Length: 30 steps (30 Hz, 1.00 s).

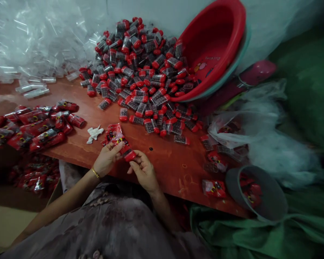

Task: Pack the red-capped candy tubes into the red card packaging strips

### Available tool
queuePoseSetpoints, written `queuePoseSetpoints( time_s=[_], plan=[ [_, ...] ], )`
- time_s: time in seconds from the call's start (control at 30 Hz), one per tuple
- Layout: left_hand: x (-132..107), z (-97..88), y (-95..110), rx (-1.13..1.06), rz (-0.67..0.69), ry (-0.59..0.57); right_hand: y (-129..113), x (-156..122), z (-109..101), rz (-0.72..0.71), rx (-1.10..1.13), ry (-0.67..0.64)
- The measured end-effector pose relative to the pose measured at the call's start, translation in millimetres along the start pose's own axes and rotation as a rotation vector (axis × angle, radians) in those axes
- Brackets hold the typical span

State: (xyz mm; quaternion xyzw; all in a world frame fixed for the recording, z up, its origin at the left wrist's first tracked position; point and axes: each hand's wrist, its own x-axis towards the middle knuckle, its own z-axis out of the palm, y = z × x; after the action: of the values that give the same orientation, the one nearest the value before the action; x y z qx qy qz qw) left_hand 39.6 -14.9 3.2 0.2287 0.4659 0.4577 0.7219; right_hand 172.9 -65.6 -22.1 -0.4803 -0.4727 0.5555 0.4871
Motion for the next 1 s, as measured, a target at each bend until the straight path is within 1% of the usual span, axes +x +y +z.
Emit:
queuePoseSetpoints(
  time_s=[0.13, 0.2, 0.27, 0.37, 0.47, 0.53, 0.6, 0.67, 0.73, 0.77, 0.8, 0.83, 0.93, 1.0],
  plan=[
    [-3.6, -0.7, -0.6, 0.023, -0.130, -0.072, 2.6, 5.3, -2.4, -0.039, -0.105, 0.132],
    [-5.4, -1.8, -3.2, 0.039, -0.160, -0.097, 1.2, 10.8, -2.6, -0.065, -0.164, 0.135],
    [-5.7, -4.7, -5.5, 0.045, -0.162, -0.102, -1.6, 15.8, -2.1, -0.080, -0.208, 0.091],
    [-4.0, -11.4, -6.9, 0.053, -0.109, -0.084, -3.2, 19.5, 1.5, -0.094, -0.278, 0.051],
    [-3.2, -18.8, -6.7, 0.067, -0.043, -0.048, 3.3, 18.7, 10.1, -0.150, -0.365, 0.115],
    [-4.2, -23.8, -6.2, 0.077, -0.013, -0.047, 10.8, 18.2, 18.3, -0.203, -0.423, 0.160],
    [-5.3, -29.4, -5.0, 0.104, 0.022, -0.042, 17.6, 19.5, 27.3, -0.255, -0.490, 0.167],
    [-4.6, -38.0, -1.4, 0.150, 0.054, -0.037, 21.7, 23.1, 35.1, -0.304, -0.569, 0.142],
    [-1.8, -53.4, 8.0, 0.213, 0.102, -0.001, 23.1, 27.9, 39.3, -0.354, -0.640, 0.124],
    [-0.1, -64.8, 16.1, 0.266, 0.136, 0.045, 23.3, 30.2, 39.2, -0.370, -0.657, 0.122],
    [1.2, -79.0, 26.8, 0.336, 0.182, 0.114, 23.6, 32.1, 37.4, -0.374, -0.660, 0.122],
    [1.4, -95.7, 40.1, 0.430, 0.231, 0.211, 24.2, 33.4, 34.0, -0.368, -0.650, 0.126],
    [-7.9, -153.7, 90.4, 0.822, 0.368, 0.555, 27.7, 31.9, 16.1, -0.313, -0.620, 0.144],
    [-20.6, -188.8, 123.9, 1.190, 0.355, 0.806, 30.7, 26.7, 2.5, -0.271, -0.623, 0.164]
  ],
)
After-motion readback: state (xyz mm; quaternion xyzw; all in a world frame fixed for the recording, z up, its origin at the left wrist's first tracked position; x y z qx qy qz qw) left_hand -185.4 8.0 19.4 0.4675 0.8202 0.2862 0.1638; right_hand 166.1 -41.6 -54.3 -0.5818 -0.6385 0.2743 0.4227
